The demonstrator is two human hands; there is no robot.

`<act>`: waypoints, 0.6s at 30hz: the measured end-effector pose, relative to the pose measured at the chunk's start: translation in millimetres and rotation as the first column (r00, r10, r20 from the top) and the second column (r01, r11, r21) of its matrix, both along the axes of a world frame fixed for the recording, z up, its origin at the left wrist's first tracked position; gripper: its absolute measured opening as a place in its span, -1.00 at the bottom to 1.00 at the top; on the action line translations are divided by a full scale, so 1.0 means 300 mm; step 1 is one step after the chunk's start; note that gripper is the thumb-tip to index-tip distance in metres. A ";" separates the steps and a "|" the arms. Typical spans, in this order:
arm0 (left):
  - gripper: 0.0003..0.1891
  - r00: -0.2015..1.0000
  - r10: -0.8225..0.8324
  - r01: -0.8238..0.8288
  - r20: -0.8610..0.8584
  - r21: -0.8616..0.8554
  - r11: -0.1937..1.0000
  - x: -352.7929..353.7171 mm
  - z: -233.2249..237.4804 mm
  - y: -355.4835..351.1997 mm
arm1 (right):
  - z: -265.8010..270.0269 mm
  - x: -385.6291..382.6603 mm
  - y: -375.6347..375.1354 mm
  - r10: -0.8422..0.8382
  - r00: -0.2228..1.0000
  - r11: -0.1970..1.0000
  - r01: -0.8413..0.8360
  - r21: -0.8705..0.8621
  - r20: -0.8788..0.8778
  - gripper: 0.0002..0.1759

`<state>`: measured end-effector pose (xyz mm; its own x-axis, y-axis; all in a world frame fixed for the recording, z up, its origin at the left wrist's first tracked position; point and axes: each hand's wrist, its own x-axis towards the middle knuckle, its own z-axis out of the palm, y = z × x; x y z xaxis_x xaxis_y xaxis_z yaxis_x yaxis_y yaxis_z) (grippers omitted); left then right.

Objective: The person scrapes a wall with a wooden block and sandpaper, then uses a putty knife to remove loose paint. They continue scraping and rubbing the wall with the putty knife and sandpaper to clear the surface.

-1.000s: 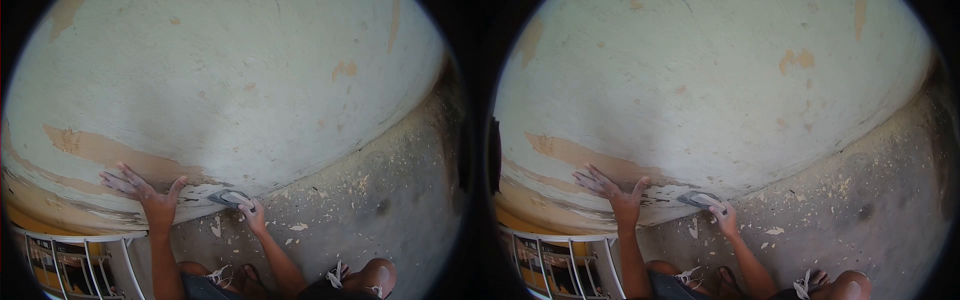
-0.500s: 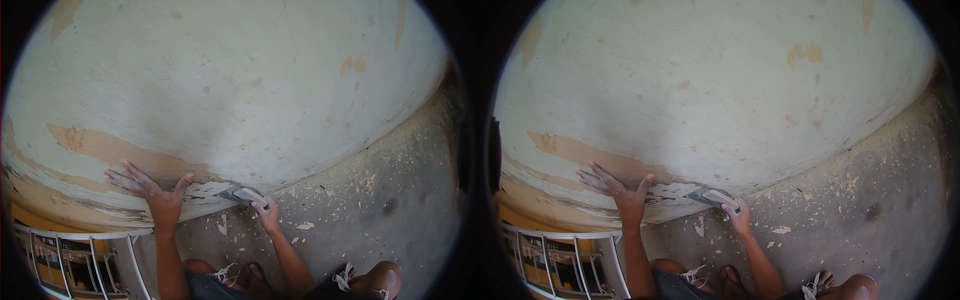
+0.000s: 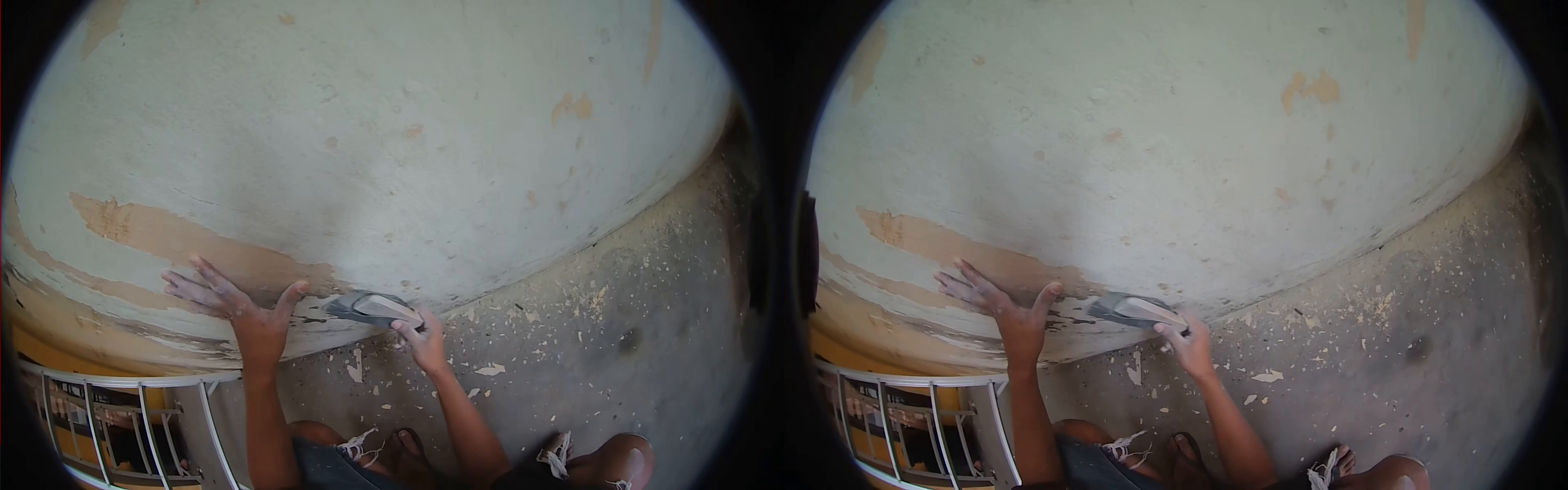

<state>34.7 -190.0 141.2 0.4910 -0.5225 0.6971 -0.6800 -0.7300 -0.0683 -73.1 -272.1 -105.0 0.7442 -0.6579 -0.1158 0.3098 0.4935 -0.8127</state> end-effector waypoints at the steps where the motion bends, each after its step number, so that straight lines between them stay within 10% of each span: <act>1: 0.50 1.000 -0.005 0.005 0.007 -0.002 1.000 0.003 0.001 0.004 | 0.024 -0.004 0.001 -0.013 1.000 1.000 0.013 -0.007 -0.007 -0.69; 11: 0.48 0.998 0.057 -0.057 -0.013 0.024 0.998 -0.018 0.024 0.005 | -0.060 -0.039 -0.004 -0.047 0.994 0.996 0.054 0.077 -0.096 -0.67; 15: 0.49 1.000 -0.007 0.007 0.006 0.003 1.000 -0.009 0.018 -0.002 | -0.008 0.003 -0.012 -0.114 0.993 0.984 0.114 -0.138 0.009 -0.71; 18: 0.48 0.999 0.045 -0.045 0.018 0.017 0.999 -0.014 0.018 0.004 | -0.136 -0.038 0.002 -0.030 1.000 0.985 0.030 0.168 -0.003 -0.72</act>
<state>30.5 -188.9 146.6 0.5022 -0.5123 0.6966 -0.6450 -0.7585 -0.0929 -84.4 -271.5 -145.8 0.7244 -0.6510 -0.2266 0.3263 0.6134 -0.7192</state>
